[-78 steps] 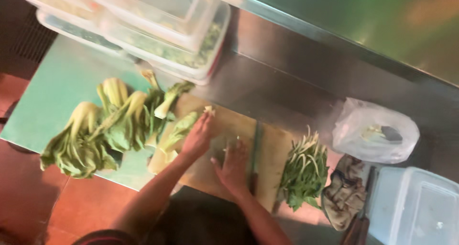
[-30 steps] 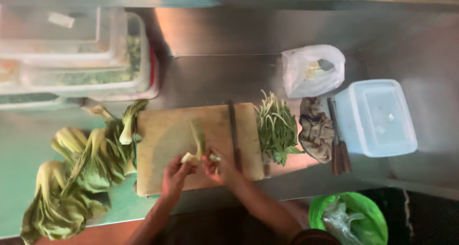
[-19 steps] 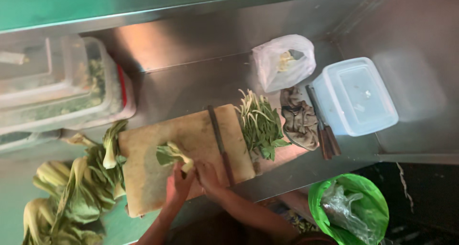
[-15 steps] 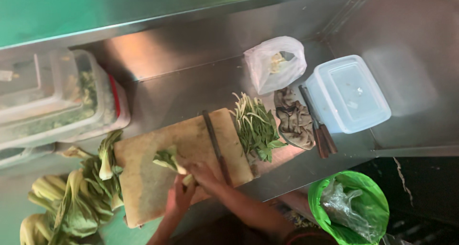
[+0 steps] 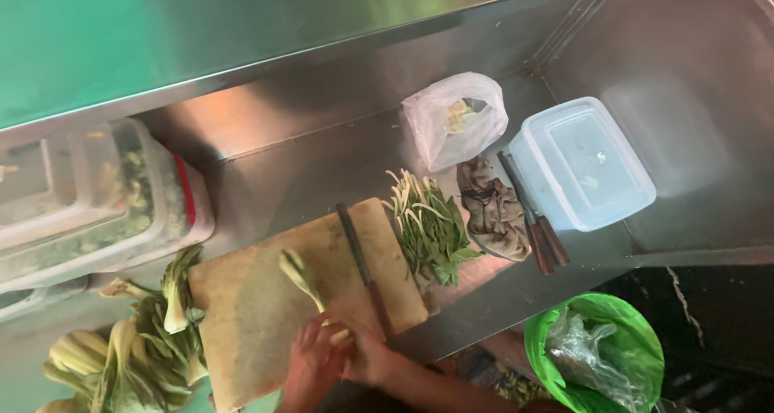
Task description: The person trims leafy green vegetables at a stainless steel prep counter. They pick up each head of bok choy, tear off and discard outer leaves and stems into a green waste bin, cut pieces with a knife on a cutting board, and stack the trimmed leaves in piles on the counter.
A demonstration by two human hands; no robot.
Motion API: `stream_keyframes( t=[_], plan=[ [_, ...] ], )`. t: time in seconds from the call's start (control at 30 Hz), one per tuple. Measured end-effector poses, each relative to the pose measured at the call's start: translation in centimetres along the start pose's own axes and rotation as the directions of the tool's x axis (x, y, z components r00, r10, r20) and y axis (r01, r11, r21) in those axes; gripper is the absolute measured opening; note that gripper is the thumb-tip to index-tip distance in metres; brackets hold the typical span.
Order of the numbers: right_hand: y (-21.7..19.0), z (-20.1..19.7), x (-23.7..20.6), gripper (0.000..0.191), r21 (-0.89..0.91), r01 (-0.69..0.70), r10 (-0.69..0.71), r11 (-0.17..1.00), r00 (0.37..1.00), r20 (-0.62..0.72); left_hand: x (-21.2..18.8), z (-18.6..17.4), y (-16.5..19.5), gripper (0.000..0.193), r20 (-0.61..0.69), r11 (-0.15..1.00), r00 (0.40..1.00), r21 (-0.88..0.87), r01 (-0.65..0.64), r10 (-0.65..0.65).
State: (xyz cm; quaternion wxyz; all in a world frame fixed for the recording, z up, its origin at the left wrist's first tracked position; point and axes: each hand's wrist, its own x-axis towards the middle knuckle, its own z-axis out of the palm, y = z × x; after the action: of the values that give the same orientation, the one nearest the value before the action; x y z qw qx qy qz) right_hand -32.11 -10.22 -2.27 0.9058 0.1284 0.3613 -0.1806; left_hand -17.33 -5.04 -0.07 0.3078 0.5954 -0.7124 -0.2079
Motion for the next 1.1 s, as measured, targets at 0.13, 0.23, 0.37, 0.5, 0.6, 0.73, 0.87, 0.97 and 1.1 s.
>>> stream_keyframes(
  t=[0.13, 0.23, 0.37, 0.5, 0.6, 0.73, 0.87, 0.97, 1.1],
  plan=[
    [-4.1, -2.7, -1.1, 0.034, 0.163, 0.000, -0.046, 0.987, 0.959, 0.280, 4.1, 1.0, 2.6, 0.063, 0.165, 0.976, 0.966, -0.123, -0.181, 0.200],
    [-11.7, -3.3, -2.1, 0.027, 0.309, 0.205, -0.299, 0.929, 0.908, 0.295, 7.2, 1.0, 2.6, 0.079, 0.180, 0.984, 0.973, -0.126, -0.125, 0.146],
    [-30.0, 1.7, -4.7, 0.039, 0.411, 0.656, -0.707, 0.633, 0.707, -0.040, 11.4, 1.2, -0.2, 0.081, 0.618, 0.916, 0.771, 0.382, -0.119, -0.157],
    [-41.2, 6.8, -6.0, 0.046, -0.017, 0.934, -0.920, 0.358, 0.349, -0.181, 9.7, 1.8, -2.0, 0.085, 0.613, 0.879, 0.783, 0.427, -0.211, -0.110],
    [-37.3, 3.8, -3.3, 0.048, -0.129, 0.956, -0.956, 0.262, 0.238, -0.172, 7.3, 1.4, -4.0, 0.078, 0.549, 0.888, 0.818, 0.446, -0.116, -0.169],
    [-20.2, -3.1, 0.4, 0.030, -0.640, 0.767, -0.980, 0.048, 0.161, 0.118, 2.3, 2.2, -5.0, 0.052, 0.295, 0.975, 0.952, 0.220, 0.020, -0.086],
    [-6.4, -4.0, 1.7, 0.035, -0.805, 0.537, -0.798, -0.252, 0.355, 0.486, 0.5, 3.1, -6.2, 0.051, -0.076, 0.960, 0.994, 0.274, -0.053, 0.077],
    [-1.6, -1.0, 0.2, 0.042, -0.634, 0.254, -0.527, -0.730, 0.382, 0.759, 1.3, 1.9, -6.7, 0.034, -0.128, 0.977, 0.977, 0.152, -0.151, 0.171],
    [-1.4, 5.4, 0.4, 0.054, -0.279, 0.242, -0.207, -0.929, 0.284, 0.936, 1.7, -2.6, -5.4, 0.028, 0.141, 0.998, 0.988, 0.005, 0.056, -0.056]
  ],
)
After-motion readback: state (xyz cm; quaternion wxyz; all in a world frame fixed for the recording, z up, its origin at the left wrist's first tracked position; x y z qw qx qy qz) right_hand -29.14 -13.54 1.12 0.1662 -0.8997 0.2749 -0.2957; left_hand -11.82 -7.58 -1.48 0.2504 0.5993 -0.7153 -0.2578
